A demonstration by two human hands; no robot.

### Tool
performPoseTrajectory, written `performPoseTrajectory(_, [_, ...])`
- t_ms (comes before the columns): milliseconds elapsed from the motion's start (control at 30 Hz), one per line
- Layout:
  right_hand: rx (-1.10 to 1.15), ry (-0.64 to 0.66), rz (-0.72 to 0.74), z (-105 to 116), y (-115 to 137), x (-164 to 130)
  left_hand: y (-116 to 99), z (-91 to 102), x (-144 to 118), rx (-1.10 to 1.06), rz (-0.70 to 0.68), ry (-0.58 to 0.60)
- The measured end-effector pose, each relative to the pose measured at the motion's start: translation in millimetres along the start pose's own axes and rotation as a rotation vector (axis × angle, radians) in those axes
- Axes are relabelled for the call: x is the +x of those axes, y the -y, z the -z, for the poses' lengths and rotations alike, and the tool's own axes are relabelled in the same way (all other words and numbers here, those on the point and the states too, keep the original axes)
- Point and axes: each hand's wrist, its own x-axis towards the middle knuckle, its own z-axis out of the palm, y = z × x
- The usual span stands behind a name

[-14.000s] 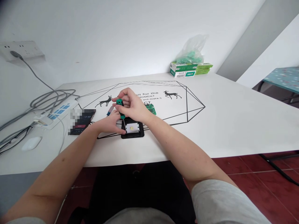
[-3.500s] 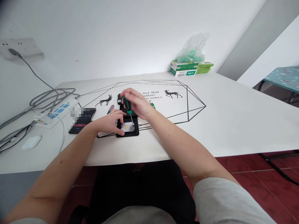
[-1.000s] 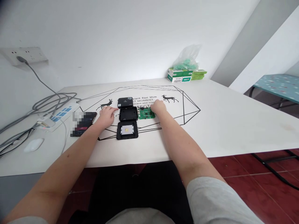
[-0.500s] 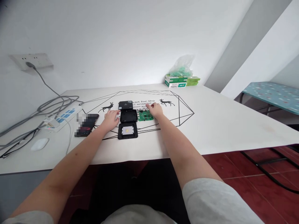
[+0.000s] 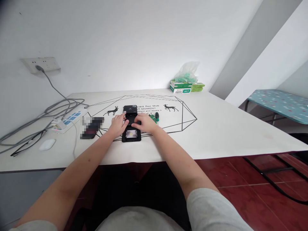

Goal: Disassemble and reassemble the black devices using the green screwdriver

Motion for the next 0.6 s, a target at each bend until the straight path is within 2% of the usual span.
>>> performPoseTrajectory(100, [-0.023,0.206,0.151,-8.0,16.1,2.5,-5.7,-0.6,-6.7,0.053,-0.07,0.015])
performPoseTrajectory(200, [-0.084,0.321,0.137,-6.4,25.9,-0.1,-6.7,-0.7,-10.5,0.067,-0.097,0.023])
performPoseTrajectory(333, [-0.073,0.344,0.096,-4.1,36.0,-3.4,-4.0,-2.3,-9.7,0.075,-0.084,0.004])
performPoseTrajectory(433, [0.008,0.324,0.076,-6.0,41.4,-3.7,-1.0,-4.0,-7.7,0.06,-0.128,0.032])
performPoseTrajectory(600, [0.244,0.249,-0.115,3.8,32.3,-7.9,3.0,-4.6,-6.4,0.027,-0.164,0.071])
